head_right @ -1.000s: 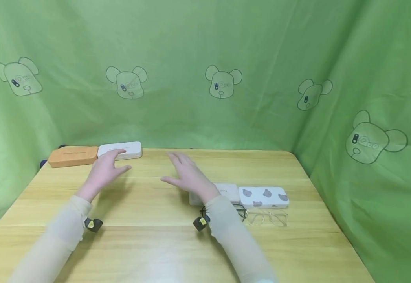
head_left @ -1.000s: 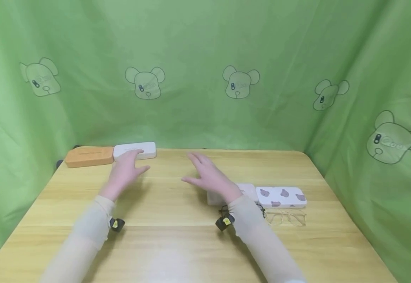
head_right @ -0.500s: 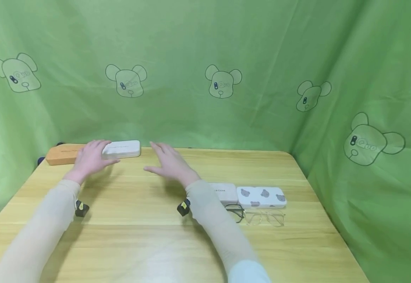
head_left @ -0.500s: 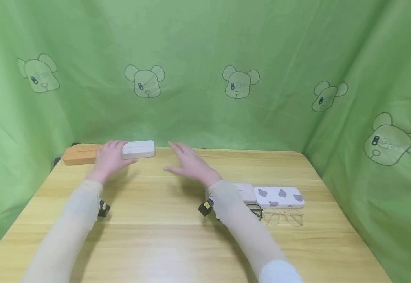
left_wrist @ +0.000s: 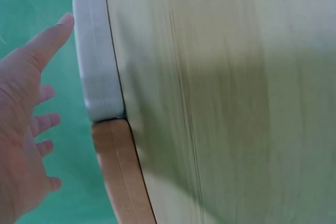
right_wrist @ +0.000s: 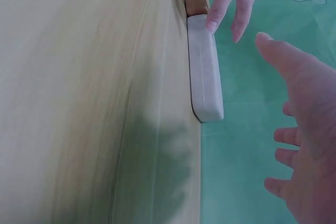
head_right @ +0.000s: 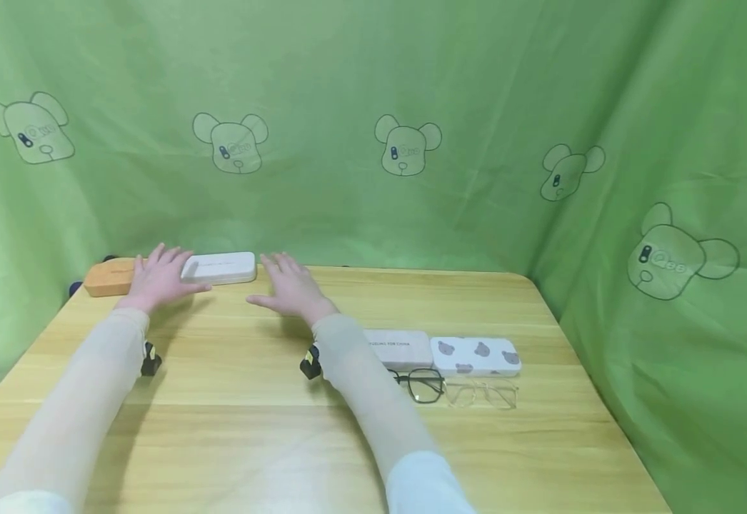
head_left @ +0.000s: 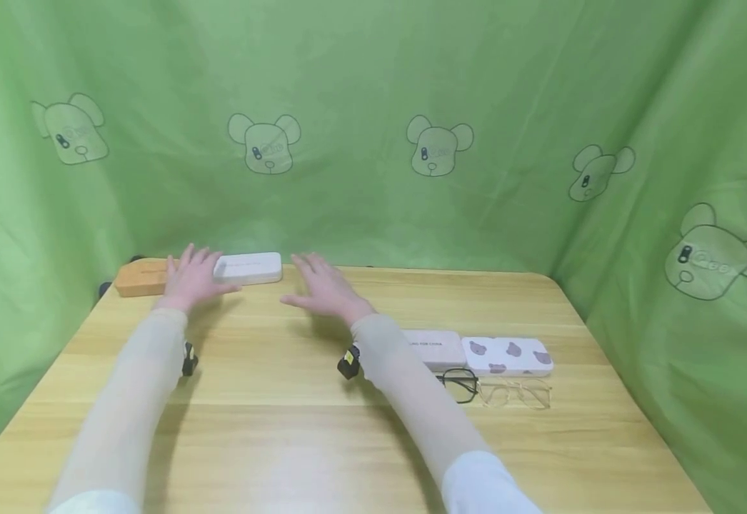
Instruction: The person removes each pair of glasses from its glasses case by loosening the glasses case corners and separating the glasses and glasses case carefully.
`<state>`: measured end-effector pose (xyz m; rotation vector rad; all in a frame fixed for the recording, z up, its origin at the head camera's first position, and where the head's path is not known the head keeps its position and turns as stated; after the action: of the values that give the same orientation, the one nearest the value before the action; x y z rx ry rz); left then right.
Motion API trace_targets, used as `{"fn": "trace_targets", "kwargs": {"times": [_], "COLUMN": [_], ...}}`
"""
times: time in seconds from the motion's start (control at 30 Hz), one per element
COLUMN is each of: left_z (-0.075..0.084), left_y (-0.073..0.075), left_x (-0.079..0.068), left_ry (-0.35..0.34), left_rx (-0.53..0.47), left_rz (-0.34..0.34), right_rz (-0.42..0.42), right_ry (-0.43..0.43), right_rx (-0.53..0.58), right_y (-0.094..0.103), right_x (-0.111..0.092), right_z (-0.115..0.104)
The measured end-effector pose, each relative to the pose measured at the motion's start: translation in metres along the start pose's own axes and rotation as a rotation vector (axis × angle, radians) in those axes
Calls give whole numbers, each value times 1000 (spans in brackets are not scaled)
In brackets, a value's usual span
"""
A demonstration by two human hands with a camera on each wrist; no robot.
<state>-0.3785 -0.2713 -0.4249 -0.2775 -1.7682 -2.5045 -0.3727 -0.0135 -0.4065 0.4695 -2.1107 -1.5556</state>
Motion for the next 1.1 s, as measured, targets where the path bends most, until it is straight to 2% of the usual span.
{"fn": "trace_targets", "kwargs": {"times": [0.33, 0.7, 1.1], "left_z": [-14, -15, -23], "left_y": [-7, -13, -23], "left_x": [17, 22, 33], "left_ry": [6, 34, 40], "left_rx": [37, 66, 93], "left_rz": [-76, -118, -101], "right_rz": [-35, -35, -47], "right_ry": [-28, -39, -41], "right_rx": [-15, -39, -50], "right_y": [-14, -31, -40], "right_x": [17, 32, 43], "right_z": [-4, -4, -10]}}
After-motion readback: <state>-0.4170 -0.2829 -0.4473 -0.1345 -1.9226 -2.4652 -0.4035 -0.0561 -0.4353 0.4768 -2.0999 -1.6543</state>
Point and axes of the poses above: each hand's wrist, its own x-axis towards the middle knuckle, its own y-axis out of the back of the hand, z = x × y, the point moved 4 cm from there along x, towards the middle knuckle, and after that the axes turned 8 degrees about z, right-handed, at the moved point
